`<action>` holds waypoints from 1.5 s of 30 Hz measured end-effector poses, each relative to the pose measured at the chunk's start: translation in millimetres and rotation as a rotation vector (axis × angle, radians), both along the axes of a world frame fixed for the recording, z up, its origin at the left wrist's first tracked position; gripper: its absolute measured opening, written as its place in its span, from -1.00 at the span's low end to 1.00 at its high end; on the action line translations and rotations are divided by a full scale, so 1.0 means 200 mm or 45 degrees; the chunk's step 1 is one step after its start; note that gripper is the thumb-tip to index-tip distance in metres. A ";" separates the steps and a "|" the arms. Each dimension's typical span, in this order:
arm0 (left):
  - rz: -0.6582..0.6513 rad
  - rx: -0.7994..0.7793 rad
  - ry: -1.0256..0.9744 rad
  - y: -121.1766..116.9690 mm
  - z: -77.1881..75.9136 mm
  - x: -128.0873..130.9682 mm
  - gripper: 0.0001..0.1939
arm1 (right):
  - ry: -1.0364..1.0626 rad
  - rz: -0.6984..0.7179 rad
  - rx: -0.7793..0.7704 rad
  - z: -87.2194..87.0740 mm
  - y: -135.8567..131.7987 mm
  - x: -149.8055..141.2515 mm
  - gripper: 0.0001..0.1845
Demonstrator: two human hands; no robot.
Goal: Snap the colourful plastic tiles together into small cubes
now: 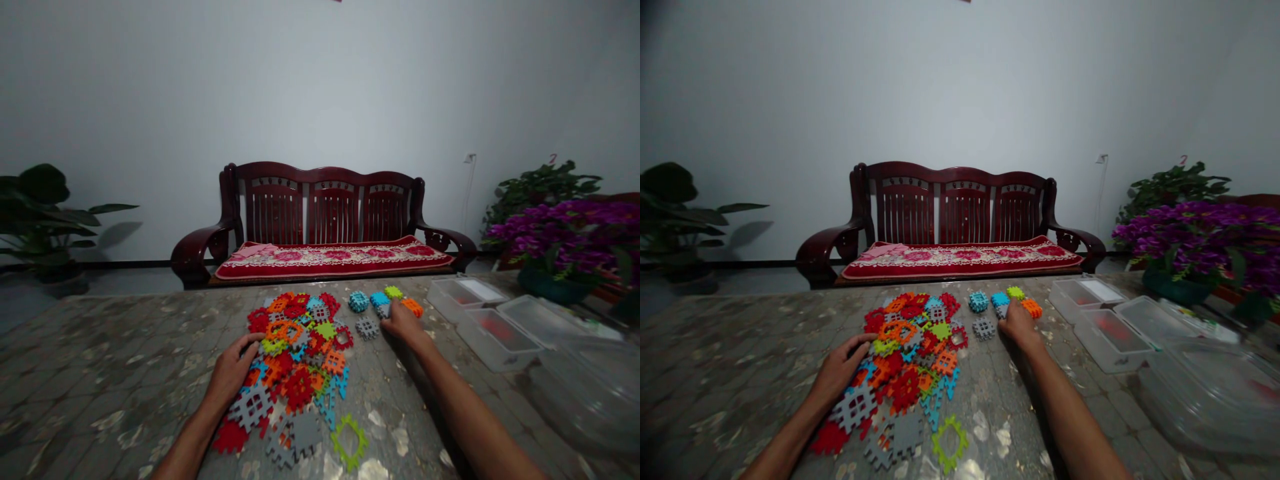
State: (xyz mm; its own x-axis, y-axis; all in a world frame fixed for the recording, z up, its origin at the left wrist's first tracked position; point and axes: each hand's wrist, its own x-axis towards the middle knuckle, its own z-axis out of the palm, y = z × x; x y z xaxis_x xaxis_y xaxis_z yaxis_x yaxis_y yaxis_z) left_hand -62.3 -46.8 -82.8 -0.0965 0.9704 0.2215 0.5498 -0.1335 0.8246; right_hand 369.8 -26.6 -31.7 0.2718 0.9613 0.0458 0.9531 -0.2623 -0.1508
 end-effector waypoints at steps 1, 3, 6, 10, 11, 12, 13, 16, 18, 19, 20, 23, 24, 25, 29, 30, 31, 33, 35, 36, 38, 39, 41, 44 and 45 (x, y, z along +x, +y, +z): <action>-0.002 0.003 -0.001 0.00 0.00 0.00 -0.50 | 0.003 0.002 -0.005 0.00 0.02 0.00 -0.50; 0.001 0.006 -0.002 0.00 0.00 0.00 -0.52 | 0.006 0.000 -0.017 0.01 0.06 0.00 -0.50; -0.001 0.001 0.001 0.00 0.01 0.00 -0.52 | 0.001 -0.006 -0.029 0.03 0.11 -0.02 -0.50; -0.001 -0.002 0.011 -0.01 0.01 0.00 -0.52 | 0.004 0.007 -0.017 0.03 0.13 -0.03 -0.50; 0.001 -0.002 0.014 -0.01 0.01 0.00 -0.52 | 0.004 0.007 -0.016 0.03 0.13 -0.03 -0.51; 0.001 -0.002 0.017 -0.01 0.01 0.00 -0.51 | 0.002 0.006 -0.016 0.02 0.12 -0.02 -0.51; -0.001 -0.002 0.022 -0.01 0.01 0.00 -0.51 | 0.001 0.004 -0.014 0.02 0.11 -0.01 -0.52; 0.000 -0.010 0.027 -0.01 0.01 0.00 -0.50 | 0.004 -0.003 -0.002 -0.01 0.05 0.02 -0.51; 0.004 -0.014 0.023 -0.01 0.01 0.01 -0.50 | 0.005 0.002 0.009 -0.02 0.01 0.04 -0.50; 0.004 -0.012 0.021 -0.01 0.02 0.01 -0.50 | 0.002 0.006 0.013 -0.02 -0.01 0.04 -0.50; 0.003 -0.009 0.018 -0.01 0.02 0.01 -0.50 | -0.005 0.009 0.014 -0.02 -0.02 0.05 -0.49; 0.003 0.002 0.008 -0.01 0.02 0.01 -0.51 | -0.022 0.006 -0.008 0.00 -0.05 0.03 -0.52; 0.006 0.003 0.006 -0.01 0.02 0.02 -0.51 | -0.023 -0.002 -0.024 0.01 -0.06 0.03 -0.52; 0.010 0.004 0.004 -0.01 0.02 0.02 -0.51 | -0.025 -0.012 -0.039 0.03 -0.07 0.02 -0.51; 0.009 -0.011 0.014 -0.01 0.02 0.01 -0.50 | -0.079 -0.066 -0.038 0.11 -0.14 -0.03 -0.39; 0.004 -0.011 0.017 -0.01 0.02 0.01 -0.50 | -0.093 -0.066 -0.004 0.13 -0.16 -0.04 -0.38; -0.001 -0.009 0.019 -0.01 0.02 0.01 -0.50 | -0.094 -0.053 0.034 0.14 -0.18 -0.07 -0.39; -0.004 -0.007 0.021 -0.01 0.02 0.01 -0.50 | -0.056 -0.007 0.081 0.13 -0.22 -0.13 -0.39; 0.000 -0.009 0.021 -0.01 0.03 0.02 -0.49 | 0.007 0.041 0.058 0.10 -0.25 -0.21 -0.33; -0.001 -0.010 0.019 -0.02 0.03 0.02 -0.49 | 0.031 0.061 0.038 0.08 -0.26 -0.24 -0.27; -0.006 -0.010 0.012 -0.02 0.03 0.02 -0.49 | 0.049 0.095 0.023 0.04 -0.27 -0.31 -0.14; -0.008 -0.009 0.008 -0.02 0.03 0.02 -0.50 | 0.046 0.108 0.027 0.02 -0.27 -0.34 -0.11; -0.010 -0.005 0.001 -0.02 0.03 0.02 -0.52 | 0.022 0.121 0.035 0.00 -0.25 -0.37 -0.12; -0.003 -0.002 -0.002 -0.02 0.02 0.02 -0.53 | -0.012 0.124 0.018 0.00 -0.22 -0.38 -0.24; -0.001 -0.003 -0.003 -0.02 0.02 0.02 -0.53 | -0.016 0.125 0.011 0.00 -0.20 -0.37 -0.28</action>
